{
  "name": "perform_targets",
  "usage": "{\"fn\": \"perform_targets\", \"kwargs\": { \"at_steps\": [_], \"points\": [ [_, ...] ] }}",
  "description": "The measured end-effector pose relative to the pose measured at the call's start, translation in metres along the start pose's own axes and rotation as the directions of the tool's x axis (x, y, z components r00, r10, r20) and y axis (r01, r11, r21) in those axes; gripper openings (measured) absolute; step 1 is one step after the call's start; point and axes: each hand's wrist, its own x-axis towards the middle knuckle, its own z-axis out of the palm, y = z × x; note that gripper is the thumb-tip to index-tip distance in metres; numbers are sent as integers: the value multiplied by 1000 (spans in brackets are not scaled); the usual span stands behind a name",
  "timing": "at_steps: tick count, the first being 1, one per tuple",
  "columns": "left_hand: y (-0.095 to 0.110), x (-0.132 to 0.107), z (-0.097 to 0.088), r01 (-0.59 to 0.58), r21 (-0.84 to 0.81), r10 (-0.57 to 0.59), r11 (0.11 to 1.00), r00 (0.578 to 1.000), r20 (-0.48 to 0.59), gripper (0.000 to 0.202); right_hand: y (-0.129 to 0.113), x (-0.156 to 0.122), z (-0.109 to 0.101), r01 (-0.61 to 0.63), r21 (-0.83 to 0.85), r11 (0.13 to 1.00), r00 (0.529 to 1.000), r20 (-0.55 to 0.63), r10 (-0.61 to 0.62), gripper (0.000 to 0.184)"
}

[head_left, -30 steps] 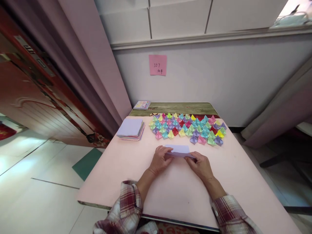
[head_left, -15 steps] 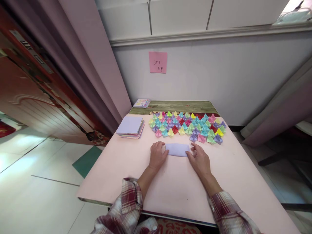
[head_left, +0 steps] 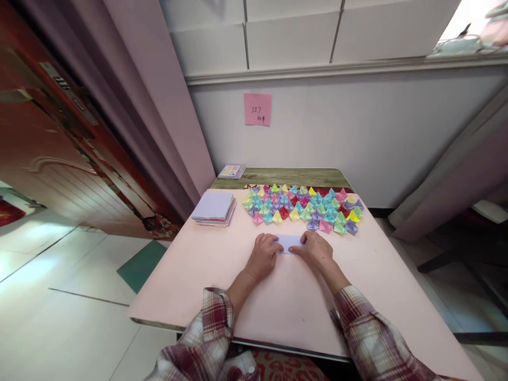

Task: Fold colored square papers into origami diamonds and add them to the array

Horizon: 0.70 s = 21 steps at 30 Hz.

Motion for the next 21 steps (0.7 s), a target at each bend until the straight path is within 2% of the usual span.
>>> {"fn": "perform_targets", "kwargs": {
  "at_steps": [3, 6, 12, 16, 18, 19, 20, 21],
  "points": [
    [-1, 0, -1, -45, -36, 46, 998, 999, 26, 37, -3, 3, -3, 79, -48, 996, 996, -35, -81, 51],
    [-1, 1, -1, -69, -55, 71, 996, 997, 41, 36, -7, 11, -5, 138, -55, 989, 990, 8, -138, 56],
    [3, -2, -4, -87, -80, 88, 993, 996, 6, 26, -7, 27, -9, 87, 29, 996, 993, 71, -89, 42],
    [4, -4, -5, -73, -153, 65, 986, 996, -53, 20, 3, 19, -7, 107, 208, 972, 992, 45, -119, 29],
    [4, 1, -4, 32, -232, -72, 972, 983, -168, 17, 7, 11, -4, 123, 329, 936, 990, 23, -138, 30],
    [4, 5, -2, 117, -303, -196, 946, 949, -245, 16, 8, 8, -1, 123, 406, 906, 990, 8, -138, 33],
    [5, 11, 1, 205, -403, -345, 892, 884, -314, 18, 8, 5, 2, 118, 520, 846, 992, -21, -126, 38],
    [7, 18, 4, 273, -532, -500, 801, 794, -345, 24, 7, 3, 6, 91, 733, 674, 996, -60, -68, 41]
  ]
}}
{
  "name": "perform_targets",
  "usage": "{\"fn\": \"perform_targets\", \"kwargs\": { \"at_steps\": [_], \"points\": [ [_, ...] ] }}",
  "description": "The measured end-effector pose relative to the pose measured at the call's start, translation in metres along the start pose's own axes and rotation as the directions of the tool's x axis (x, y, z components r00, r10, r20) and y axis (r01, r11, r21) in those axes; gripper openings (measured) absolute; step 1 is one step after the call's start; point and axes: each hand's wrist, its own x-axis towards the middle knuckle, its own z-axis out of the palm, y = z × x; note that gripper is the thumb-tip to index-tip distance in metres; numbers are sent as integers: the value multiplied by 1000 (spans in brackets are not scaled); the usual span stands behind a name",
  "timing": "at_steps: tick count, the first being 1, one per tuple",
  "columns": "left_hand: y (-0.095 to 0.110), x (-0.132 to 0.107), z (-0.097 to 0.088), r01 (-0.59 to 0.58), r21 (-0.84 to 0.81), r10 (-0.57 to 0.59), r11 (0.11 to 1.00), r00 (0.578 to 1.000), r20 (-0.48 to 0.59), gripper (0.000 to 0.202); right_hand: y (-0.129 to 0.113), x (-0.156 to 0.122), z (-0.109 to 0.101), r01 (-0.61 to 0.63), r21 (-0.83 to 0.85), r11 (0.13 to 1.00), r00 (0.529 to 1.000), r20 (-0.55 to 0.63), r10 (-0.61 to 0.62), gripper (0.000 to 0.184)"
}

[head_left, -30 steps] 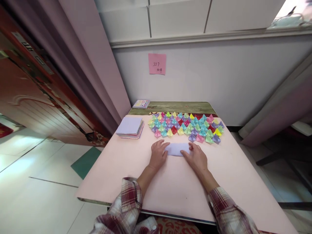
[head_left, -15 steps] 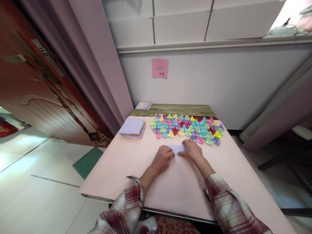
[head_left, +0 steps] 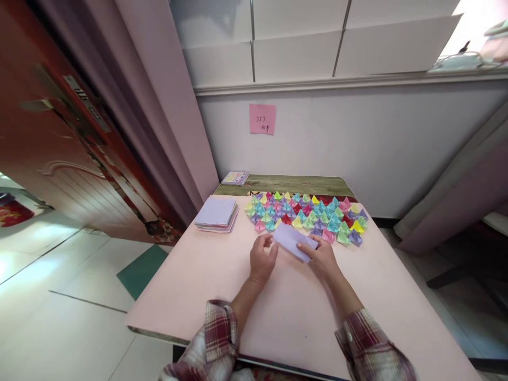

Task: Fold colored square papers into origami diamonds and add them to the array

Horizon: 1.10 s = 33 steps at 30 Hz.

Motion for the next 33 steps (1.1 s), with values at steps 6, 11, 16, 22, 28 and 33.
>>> {"fn": "perform_targets", "kwargs": {
  "at_steps": [6, 11, 16, 22, 28, 33],
  "points": [
    [11, 17, 43, 485, -593, -462, 642, 863, 206, 47, 13, 2, 18, -2, 583, 812, 988, -123, 90, 50],
    [9, 21, 55, 545, -544, -401, 638, 838, 370, 40, 22, 11, 19, 2, 653, 757, 988, -116, 97, 52],
    [0, 23, 49, 569, -576, -455, 587, 820, 347, 36, 20, 12, 10, 71, 559, 826, 984, -175, 34, 46],
    [-2, 28, 41, 585, -586, -494, 560, 804, 331, 36, 11, 8, 12, 192, 254, 948, 966, -221, -136, 51],
    [-4, 31, 43, 586, -580, -528, 566, 798, 291, 35, 10, 7, 14, 126, 468, 875, 990, -121, -77, 62],
    [-3, 31, 42, 563, -528, -482, 636, 824, 299, 32, 15, 11, 7, -60, 578, 814, 996, -15, 84, 48]
  ]
}}
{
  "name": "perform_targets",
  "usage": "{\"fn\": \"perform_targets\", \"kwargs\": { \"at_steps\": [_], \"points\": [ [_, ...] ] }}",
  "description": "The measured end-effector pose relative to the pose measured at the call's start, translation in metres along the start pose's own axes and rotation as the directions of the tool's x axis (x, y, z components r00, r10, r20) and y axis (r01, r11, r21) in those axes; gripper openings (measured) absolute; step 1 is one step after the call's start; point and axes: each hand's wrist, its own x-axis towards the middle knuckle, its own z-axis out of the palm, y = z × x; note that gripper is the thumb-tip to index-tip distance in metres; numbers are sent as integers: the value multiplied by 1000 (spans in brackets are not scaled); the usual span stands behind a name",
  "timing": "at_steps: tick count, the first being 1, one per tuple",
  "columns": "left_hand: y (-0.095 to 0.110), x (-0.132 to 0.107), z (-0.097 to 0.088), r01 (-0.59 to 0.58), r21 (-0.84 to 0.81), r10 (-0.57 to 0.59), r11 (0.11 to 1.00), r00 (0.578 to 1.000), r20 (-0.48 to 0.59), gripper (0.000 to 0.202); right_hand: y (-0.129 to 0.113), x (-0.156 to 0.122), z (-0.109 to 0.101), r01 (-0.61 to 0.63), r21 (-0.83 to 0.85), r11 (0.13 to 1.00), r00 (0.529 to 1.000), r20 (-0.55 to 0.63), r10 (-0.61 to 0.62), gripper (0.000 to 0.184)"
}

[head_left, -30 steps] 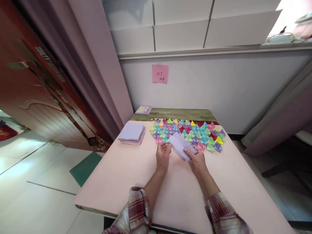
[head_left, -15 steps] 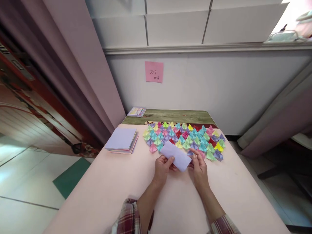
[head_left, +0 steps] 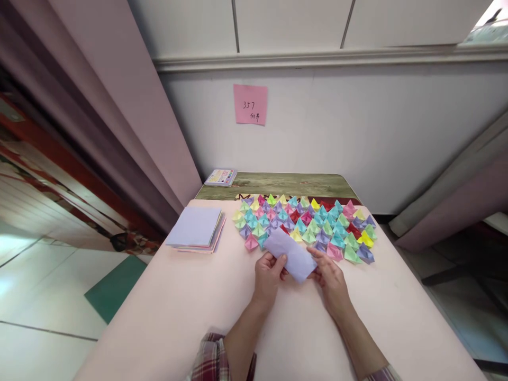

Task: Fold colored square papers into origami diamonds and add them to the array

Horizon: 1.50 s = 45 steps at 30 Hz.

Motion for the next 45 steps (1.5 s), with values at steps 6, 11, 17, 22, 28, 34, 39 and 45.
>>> {"fn": "perform_targets", "kwargs": {
  "at_steps": [6, 11, 17, 22, 28, 34, 39, 45],
  "points": [
    [1, -2, 0, -18, 84, 11, 996, 997, 79, 33, 3, 0, 0, -2, -110, 994, 1000, -31, -2, 29],
    [2, -2, -2, 59, 113, -74, 992, 988, 137, 41, 3, 0, -4, 113, -285, 952, 974, -155, -162, 30],
    [6, -4, -1, 175, 19, -175, 984, 973, 149, 41, -3, -3, -8, 143, -481, 865, 953, -168, -251, 32],
    [8, -6, 1, 169, -32, -164, 985, 979, 120, 41, -3, -3, -7, 35, -238, 971, 986, -149, -72, 36],
    [7, -5, 0, 169, -31, -164, 985, 980, 112, 43, -3, -4, -5, 15, -102, 995, 993, -119, -27, 31],
    [8, -6, 1, 149, -33, -144, 988, 981, 128, 44, -6, -6, -1, 25, -113, 993, 994, -104, -37, 30],
    [5, -6, 1, 135, -16, -130, 991, 976, 172, 39, -6, -7, 3, -35, -74, 997, 998, -50, 31, 49],
    [-1, -6, 1, 113, 50, -122, 992, 959, 255, 35, -4, -6, 2, -123, -195, 973, 992, -44, 117, 64]
  ]
}}
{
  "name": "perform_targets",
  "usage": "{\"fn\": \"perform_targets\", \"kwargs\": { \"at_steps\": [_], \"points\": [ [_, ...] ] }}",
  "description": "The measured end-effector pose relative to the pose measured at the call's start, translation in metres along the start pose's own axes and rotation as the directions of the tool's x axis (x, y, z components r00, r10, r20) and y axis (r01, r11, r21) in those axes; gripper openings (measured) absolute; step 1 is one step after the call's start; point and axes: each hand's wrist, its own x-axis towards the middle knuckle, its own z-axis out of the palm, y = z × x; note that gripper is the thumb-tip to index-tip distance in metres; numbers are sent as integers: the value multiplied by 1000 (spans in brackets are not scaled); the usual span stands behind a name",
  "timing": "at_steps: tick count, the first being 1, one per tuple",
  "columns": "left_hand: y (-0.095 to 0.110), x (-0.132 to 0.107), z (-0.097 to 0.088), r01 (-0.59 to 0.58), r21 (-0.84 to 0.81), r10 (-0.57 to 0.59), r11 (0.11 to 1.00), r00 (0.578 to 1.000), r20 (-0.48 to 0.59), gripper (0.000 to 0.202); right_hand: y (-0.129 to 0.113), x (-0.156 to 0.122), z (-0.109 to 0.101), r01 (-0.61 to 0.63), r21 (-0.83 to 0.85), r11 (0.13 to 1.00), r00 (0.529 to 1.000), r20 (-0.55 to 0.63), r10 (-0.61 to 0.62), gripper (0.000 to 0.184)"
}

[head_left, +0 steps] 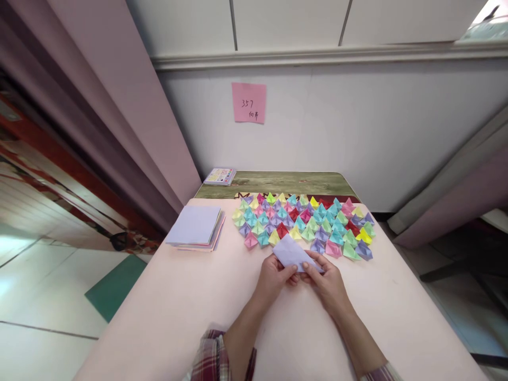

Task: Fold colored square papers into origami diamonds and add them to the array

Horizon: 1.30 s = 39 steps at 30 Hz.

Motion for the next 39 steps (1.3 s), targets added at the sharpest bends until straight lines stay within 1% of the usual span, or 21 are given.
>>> {"fn": "perform_targets", "kwargs": {
  "at_steps": [2, 4, 7, 11, 13, 16, 18, 20, 21, 23, 25, 29, 32, 35, 37, 39],
  "points": [
    [-1, 0, 0, 7, 67, -7, 998, 1000, 2, 31, 0, 0, 0, 2, -7, 1000, 1000, -14, -2, 61],
    [-3, 0, 1, 3, 116, -1, 993, 1000, -18, 31, 0, -1, 1, 23, -11, 1000, 999, -30, -23, 58],
    [-6, 0, 2, -35, 135, 46, 990, 996, -79, 32, 3, -2, 3, 61, -49, 997, 997, -35, -63, 54],
    [-3, -4, 4, -89, 168, 115, 982, 982, -149, 39, 7, -4, 8, 133, -126, 983, 991, 7, -133, 46],
    [2, -8, 6, -124, 198, 154, 972, 978, -143, 42, 8, -5, 12, 170, -132, 977, 985, 39, -166, 43],
    [8, -13, 9, -175, 228, 196, 958, 978, -71, 50, 10, -7, 15, 179, -102, 979, 983, 62, -174, 41],
    [8, -13, 9, -156, 225, 171, 962, 984, -48, 57, 11, -8, 16, 184, -107, 977, 982, 52, -180, 41],
    [5, -11, 7, -94, 207, 113, 974, 990, -85, 67, 12, -8, 16, 202, -125, 972, 979, 50, -197, 39],
    [3, -9, 6, -70, 198, 91, 978, 991, -102, 67, 12, -8, 16, 208, -126, 970, 978, 56, -203, 38],
    [0, -6, 5, -65, 185, 86, 981, 990, -108, 57, 11, -8, 16, 216, -113, 970, 976, 67, -209, 38],
    [-1, -4, 4, -89, 175, 103, 981, 992, -75, 45, 10, -8, 16, 213, -114, 970, 976, 65, -207, 38],
    [1, -3, 4, -83, 117, 88, 990, 995, -39, 34, 7, -8, 14, 204, -139, 969, 978, 63, -197, 38],
    [3, -3, 4, -73, 87, 78, 994, 995, -58, 32, 4, -8, 13, 206, -86, 975, 978, 59, -201, 36],
    [3, -2, 4, -58, 70, 63, 996, 995, -78, 34, 4, -8, 13, 234, -101, 967, 972, 21, -233, 33],
    [3, -1, 4, -38, 68, 42, 997, 997, -60, 33, 5, -7, 11, 243, -144, 959, 969, -17, -248, 30],
    [4, -1, 3, -25, 80, 26, 996, 1000, -14, 30, 5, -7, 9, 248, -202, 947, 963, -53, -264, 28]
  ]
}}
